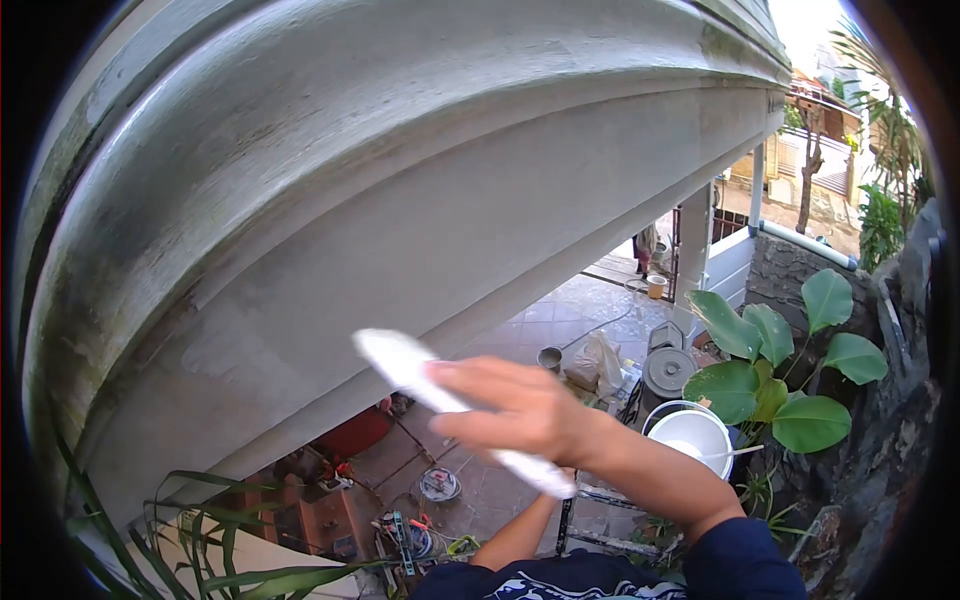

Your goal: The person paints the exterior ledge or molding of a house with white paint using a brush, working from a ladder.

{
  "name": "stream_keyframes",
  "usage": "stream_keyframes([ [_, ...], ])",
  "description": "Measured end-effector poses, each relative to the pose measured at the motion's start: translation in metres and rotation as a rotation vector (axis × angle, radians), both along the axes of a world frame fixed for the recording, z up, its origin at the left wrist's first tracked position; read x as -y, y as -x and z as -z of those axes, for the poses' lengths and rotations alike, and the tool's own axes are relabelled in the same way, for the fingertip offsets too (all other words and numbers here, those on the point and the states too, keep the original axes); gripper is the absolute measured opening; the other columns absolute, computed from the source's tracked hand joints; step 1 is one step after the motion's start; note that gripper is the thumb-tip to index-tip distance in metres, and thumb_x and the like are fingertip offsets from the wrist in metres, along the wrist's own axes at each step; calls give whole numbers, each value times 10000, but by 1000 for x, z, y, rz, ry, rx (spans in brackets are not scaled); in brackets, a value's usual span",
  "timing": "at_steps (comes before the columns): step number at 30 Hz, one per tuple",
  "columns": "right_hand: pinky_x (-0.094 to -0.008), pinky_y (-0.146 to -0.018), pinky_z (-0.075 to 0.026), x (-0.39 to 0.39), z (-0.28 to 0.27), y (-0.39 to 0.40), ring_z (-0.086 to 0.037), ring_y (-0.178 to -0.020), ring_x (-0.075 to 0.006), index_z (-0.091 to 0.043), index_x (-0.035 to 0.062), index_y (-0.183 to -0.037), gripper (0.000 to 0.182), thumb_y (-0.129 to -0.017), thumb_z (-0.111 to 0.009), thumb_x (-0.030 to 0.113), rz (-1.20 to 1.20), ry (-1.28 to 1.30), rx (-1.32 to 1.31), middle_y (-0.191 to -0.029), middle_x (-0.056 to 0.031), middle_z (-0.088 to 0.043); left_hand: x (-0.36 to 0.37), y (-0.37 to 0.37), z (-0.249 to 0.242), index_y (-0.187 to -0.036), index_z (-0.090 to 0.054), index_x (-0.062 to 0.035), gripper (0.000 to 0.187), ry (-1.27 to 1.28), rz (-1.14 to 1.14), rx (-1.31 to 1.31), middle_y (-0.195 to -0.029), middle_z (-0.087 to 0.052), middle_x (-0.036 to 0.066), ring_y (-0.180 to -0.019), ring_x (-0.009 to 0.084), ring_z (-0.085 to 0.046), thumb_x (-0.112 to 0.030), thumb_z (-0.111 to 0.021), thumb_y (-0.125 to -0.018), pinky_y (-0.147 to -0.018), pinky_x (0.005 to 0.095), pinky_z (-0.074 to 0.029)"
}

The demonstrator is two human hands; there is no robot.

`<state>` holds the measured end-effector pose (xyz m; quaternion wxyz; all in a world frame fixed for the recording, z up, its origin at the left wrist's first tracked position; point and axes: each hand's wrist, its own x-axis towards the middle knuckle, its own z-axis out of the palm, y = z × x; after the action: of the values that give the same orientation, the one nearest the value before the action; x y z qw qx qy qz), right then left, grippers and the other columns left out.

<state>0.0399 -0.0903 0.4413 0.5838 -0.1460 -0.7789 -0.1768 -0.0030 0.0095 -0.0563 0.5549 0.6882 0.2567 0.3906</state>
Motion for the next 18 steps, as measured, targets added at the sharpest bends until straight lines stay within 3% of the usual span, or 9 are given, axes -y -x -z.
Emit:
stream_keyframes([
  [2,-359,-730,-579,29,35,-56,-694,-863,-315,-696,27,-926,255,-678,-745,2,177,236,-110,-1068,-221,-670,11,-4,-36,-1107,-536,-49,381,145,24,29,-818,-621,45,-769,156,-578,-356,-605,-892,-728,286,-449],
  [3,-352,-731,-573,46,57,-81,-704,-822,-289,-697,13,-928,229,-703,-733,-17,291,330,-254,-977,-194,-700,15,-7,-54,-1071,-542,-57,347,271,58,32,-786,-612,32,-737,131,-572,-339,-621,-886,-703,272,-444],
  [6,-289,-644,-529,111,97,-143,-673,-706,-188,-680,-8,-905,132,-774,-686,0,565,715,-473,-854,-133,-701,20,-7,-70,-1018,-530,-62,304,316,44,36,-767,-590,27,-705,109,-548,-293,-651,-861,-671,268,-444],
  [9,-275,-605,-481,156,134,-178,-600,-625,-134,-671,-14,-900,126,-789,-661,46,666,1073,-536,-742,-96,-663,15,-8,-54,-990,-526,-52,284,315,30,64,-767,-581,38,-711,122,-545,-290,-605,-858,-657,266,-437],
  [12,-264,-582,-458,170,171,-194,-558,-615,-98,-675,-8,-879,125,-781,-682,70,767,1293,-493,-692,-68,-635,22,-9,-79,-958,-507,-42,300,302,68,44,-735,-566,44,-656,127,-514,-319,-562,-857,-621,272,-417],
  [14,-309,-629,-500,166,203,-197,-628,-622,-195,-695,13,-889,173,-736,-694,95,824,1389,-459,-739,-118,-677,20,-12,-79,-966,-511,-46,308,330,69,40,-737,-570,42,-646,124,-511,-331,-556,-860,-616,267,-417],
  [18,-375,-730,-513,151,261,-196,-668,-749,-301,-721,45,-886,195,-708,-720,124,881,1441,-461,-810,-162,-696,22,-10,-81,-974,-515,-51,309,310,50,31,-737,-576,43,-632,114,-508,-337,-551,-864,-594,262,-418],
])
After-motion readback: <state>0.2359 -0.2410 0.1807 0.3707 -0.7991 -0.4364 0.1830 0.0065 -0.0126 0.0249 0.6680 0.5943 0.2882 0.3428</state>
